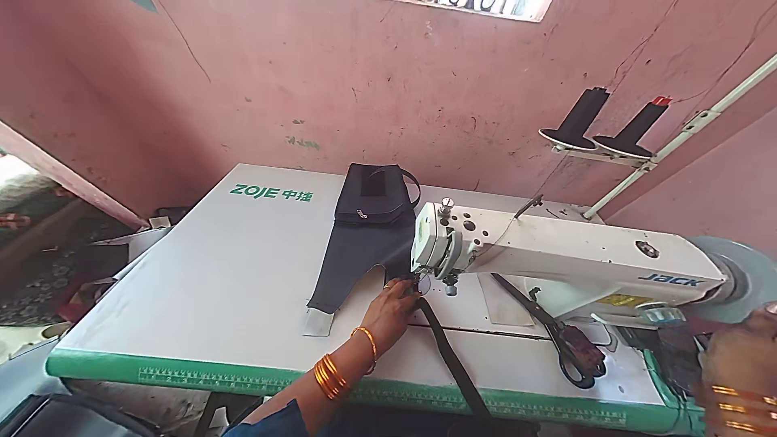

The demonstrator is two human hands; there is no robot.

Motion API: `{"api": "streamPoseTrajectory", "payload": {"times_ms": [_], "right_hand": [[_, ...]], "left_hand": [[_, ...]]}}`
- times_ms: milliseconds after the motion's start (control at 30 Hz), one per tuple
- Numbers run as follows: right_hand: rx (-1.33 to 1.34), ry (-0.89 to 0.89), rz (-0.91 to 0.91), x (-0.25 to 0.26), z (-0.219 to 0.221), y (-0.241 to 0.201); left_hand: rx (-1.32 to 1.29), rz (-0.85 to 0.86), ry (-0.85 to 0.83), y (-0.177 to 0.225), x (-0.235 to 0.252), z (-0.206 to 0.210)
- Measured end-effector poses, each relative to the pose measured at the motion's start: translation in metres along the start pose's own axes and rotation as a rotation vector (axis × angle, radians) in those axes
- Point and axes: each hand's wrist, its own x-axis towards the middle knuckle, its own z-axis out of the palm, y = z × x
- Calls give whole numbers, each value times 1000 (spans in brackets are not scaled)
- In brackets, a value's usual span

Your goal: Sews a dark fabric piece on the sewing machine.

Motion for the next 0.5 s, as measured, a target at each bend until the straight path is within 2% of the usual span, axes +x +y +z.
{"api": "streamPoseTrajectory", "payload": {"times_ms": [67,133,200,233,300,333,400,500], "right_hand": [[19,20,9,-30,-9,2],[17,-36,-141,-71,-16,-10],[105,-204,-312,-131,-6,-37],[168,-316,-357,-166,8,-52],[219,-563,-454,-237,39,-87],[194,-687,-470,-265,52,-106],[106,-918,-422,-293,66,-127],[213,-1049,-219,-287,50,-117]], "left_hand": [[-51,-12,-109,0,7,-26],[-28,-28,42,-8,29,-60],[62,-148,179,-30,69,-94],[112,-243,150,-48,91,-104],[210,-439,-53,-101,125,-107],[254,-502,-104,-126,131,-106],[306,-588,-51,-150,117,-109],[387,-692,58,-157,45,-132]]}}
